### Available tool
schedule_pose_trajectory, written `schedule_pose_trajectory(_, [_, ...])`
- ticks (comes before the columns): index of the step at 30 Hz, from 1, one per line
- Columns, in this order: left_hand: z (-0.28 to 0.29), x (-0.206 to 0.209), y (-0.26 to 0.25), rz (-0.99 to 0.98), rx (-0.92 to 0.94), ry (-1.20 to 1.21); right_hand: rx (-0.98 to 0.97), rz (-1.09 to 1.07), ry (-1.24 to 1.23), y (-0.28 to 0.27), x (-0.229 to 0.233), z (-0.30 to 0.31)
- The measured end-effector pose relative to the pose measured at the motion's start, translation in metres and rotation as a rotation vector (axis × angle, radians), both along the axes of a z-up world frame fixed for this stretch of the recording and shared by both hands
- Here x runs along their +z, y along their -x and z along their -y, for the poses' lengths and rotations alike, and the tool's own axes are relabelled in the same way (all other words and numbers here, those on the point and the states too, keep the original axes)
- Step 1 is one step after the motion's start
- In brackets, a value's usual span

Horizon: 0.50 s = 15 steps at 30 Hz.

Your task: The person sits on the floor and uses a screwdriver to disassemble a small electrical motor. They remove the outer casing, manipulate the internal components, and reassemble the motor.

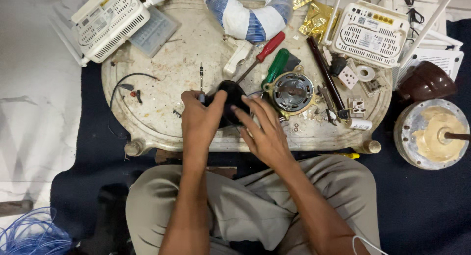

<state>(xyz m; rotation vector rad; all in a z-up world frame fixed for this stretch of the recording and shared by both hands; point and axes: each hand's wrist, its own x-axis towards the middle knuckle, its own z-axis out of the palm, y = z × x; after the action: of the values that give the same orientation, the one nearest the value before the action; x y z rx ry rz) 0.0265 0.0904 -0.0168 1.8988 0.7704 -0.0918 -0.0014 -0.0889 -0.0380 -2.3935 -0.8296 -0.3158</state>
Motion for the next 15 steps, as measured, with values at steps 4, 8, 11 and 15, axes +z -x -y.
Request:
schedule_pose_trajectory(4, [-0.007, 0.006, 0.002, -0.045, 0.001, -0.120, 0.015, -0.002, -0.039, 0.000, -0.008, -0.006])
schedule_pose_trajectory(8, [-0.012, 0.008, 0.010, 0.012, -0.063, -0.372, 0.036, -0.091, -0.130, -0.003, -0.017, -0.009])
schedule_pose_trajectory(11, [-0.018, 0.007, 0.010, 0.044, -0.017, -0.453, 0.040, -0.014, -0.106, -0.003, -0.018, -0.011])
schedule_pose_trajectory(15, [-0.033, 0.006, 0.006, 0.077, 0.129, -0.592, -0.045, 0.072, -0.035, -0.006, -0.014, -0.011])
